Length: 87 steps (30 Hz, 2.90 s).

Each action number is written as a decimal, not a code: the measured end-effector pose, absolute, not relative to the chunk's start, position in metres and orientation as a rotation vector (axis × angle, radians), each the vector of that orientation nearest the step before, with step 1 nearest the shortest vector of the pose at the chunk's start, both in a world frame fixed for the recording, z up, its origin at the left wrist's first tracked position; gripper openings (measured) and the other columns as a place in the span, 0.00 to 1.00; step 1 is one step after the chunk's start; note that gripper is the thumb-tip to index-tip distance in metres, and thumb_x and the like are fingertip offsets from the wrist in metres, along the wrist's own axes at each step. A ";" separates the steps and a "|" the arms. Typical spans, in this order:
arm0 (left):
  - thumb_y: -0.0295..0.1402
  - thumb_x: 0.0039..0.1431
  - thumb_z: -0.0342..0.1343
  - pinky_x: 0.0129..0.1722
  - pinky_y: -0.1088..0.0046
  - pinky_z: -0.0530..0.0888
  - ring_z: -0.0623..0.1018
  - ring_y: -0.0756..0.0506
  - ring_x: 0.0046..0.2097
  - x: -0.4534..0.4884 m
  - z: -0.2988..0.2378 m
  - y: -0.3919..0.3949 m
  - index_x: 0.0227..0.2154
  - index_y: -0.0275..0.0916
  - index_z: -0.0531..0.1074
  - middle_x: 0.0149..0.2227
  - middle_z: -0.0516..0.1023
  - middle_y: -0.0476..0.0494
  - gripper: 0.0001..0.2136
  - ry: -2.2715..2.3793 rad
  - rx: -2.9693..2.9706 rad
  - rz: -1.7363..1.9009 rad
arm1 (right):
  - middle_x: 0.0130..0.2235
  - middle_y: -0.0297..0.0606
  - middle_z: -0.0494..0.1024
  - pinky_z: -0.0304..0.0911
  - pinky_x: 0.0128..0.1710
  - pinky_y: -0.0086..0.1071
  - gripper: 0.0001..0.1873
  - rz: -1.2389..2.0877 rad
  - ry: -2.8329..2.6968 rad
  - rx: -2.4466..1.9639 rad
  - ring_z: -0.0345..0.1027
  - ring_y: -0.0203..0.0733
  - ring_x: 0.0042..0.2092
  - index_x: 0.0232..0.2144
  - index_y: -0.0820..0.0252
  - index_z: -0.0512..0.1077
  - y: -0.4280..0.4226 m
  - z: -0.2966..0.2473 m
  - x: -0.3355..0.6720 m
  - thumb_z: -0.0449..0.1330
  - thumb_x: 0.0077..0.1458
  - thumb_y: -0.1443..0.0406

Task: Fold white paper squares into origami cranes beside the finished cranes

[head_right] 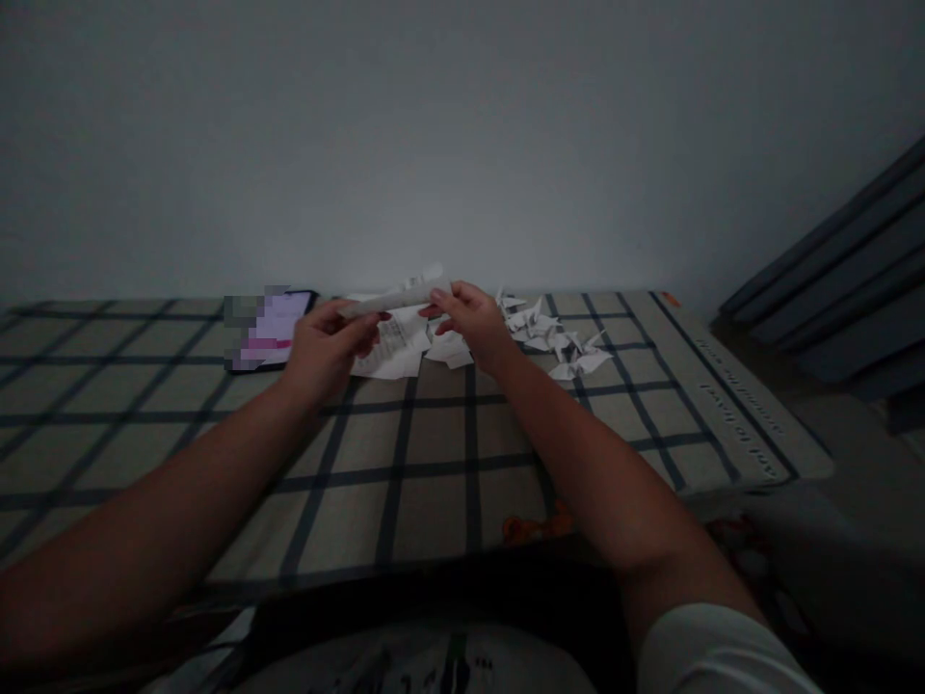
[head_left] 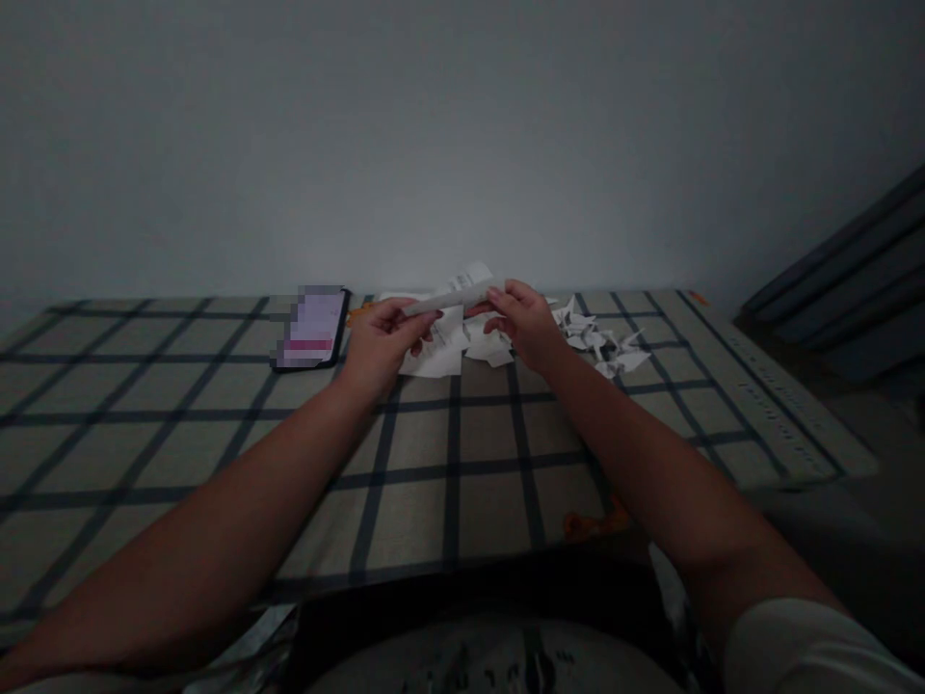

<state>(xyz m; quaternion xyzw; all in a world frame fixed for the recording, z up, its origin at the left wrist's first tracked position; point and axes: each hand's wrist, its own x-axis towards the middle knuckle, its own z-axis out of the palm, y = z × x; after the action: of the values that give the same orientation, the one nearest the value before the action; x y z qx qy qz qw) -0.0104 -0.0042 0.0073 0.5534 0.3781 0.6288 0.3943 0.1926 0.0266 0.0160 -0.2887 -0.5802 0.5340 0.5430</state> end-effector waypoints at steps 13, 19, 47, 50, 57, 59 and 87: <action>0.37 0.44 0.71 0.24 0.79 0.71 0.76 0.51 0.27 -0.011 -0.001 0.003 0.42 0.37 0.79 0.33 0.82 0.45 0.20 1.063 1.311 1.412 | 0.30 0.29 0.77 0.67 0.28 0.25 0.20 1.055 -1.323 -0.804 0.69 0.30 0.28 0.35 0.56 0.67 0.038 0.005 0.193 0.69 0.47 0.53; 0.36 0.43 0.72 0.32 0.75 0.78 0.82 0.47 0.33 -0.010 -0.002 -0.001 0.42 0.35 0.80 0.40 0.83 0.37 0.21 1.011 1.222 1.119 | 0.34 0.31 0.79 0.70 0.32 0.28 0.25 1.051 -1.395 -0.867 0.72 0.34 0.31 0.48 0.52 0.65 0.034 0.006 0.195 0.67 0.50 0.55; 0.42 0.44 0.72 0.22 0.75 0.69 0.76 0.48 0.24 -0.007 -0.005 -0.006 0.29 0.35 0.82 0.29 0.83 0.39 0.14 1.185 1.401 1.163 | 0.29 0.33 0.78 0.73 0.35 0.30 0.16 1.311 -1.446 -0.831 0.71 0.32 0.30 0.34 0.61 0.76 0.031 0.000 0.187 0.69 0.48 0.56; 0.40 0.45 0.71 0.21 0.75 0.68 0.76 0.48 0.24 -0.008 -0.005 -0.006 0.25 0.35 0.81 0.27 0.82 0.39 0.12 1.199 1.441 1.168 | 0.29 0.33 0.78 0.73 0.34 0.30 0.15 1.314 -1.427 -0.836 0.71 0.32 0.29 0.33 0.61 0.76 0.031 -0.001 0.187 0.69 0.48 0.57; 0.43 0.47 0.70 0.17 0.77 0.60 0.68 0.51 0.18 -0.009 -0.006 -0.005 0.22 0.36 0.80 0.19 0.76 0.44 0.14 1.255 1.546 1.106 | 0.27 0.32 0.76 0.70 0.31 0.28 0.15 1.384 -1.370 -0.850 0.70 0.31 0.28 0.32 0.60 0.75 0.032 0.001 0.184 0.69 0.48 0.55; 0.43 0.47 0.70 0.16 0.77 0.57 0.66 0.52 0.17 -0.009 -0.005 -0.005 0.21 0.36 0.80 0.18 0.75 0.45 0.14 1.251 1.536 1.077 | 0.27 0.32 0.76 0.70 0.31 0.28 0.16 1.379 -1.355 -0.865 0.70 0.31 0.28 0.32 0.60 0.74 0.032 0.001 0.184 0.69 0.48 0.55; 0.46 0.48 0.68 0.24 0.76 0.66 0.74 0.49 0.25 -0.008 0.000 -0.009 0.33 0.34 0.82 0.30 0.83 0.40 0.18 1.308 1.531 1.067 | 0.28 0.33 0.78 0.72 0.32 0.27 0.18 1.372 -1.551 -0.815 0.72 0.31 0.29 0.33 0.62 0.75 0.031 -0.003 0.186 0.69 0.48 0.53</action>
<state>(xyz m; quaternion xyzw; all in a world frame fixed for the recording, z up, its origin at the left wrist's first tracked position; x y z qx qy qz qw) -0.0083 -0.0089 0.0004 0.6104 0.5212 0.4253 0.4181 0.1859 0.0310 -0.0029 -0.3285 -0.6250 0.5530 0.4424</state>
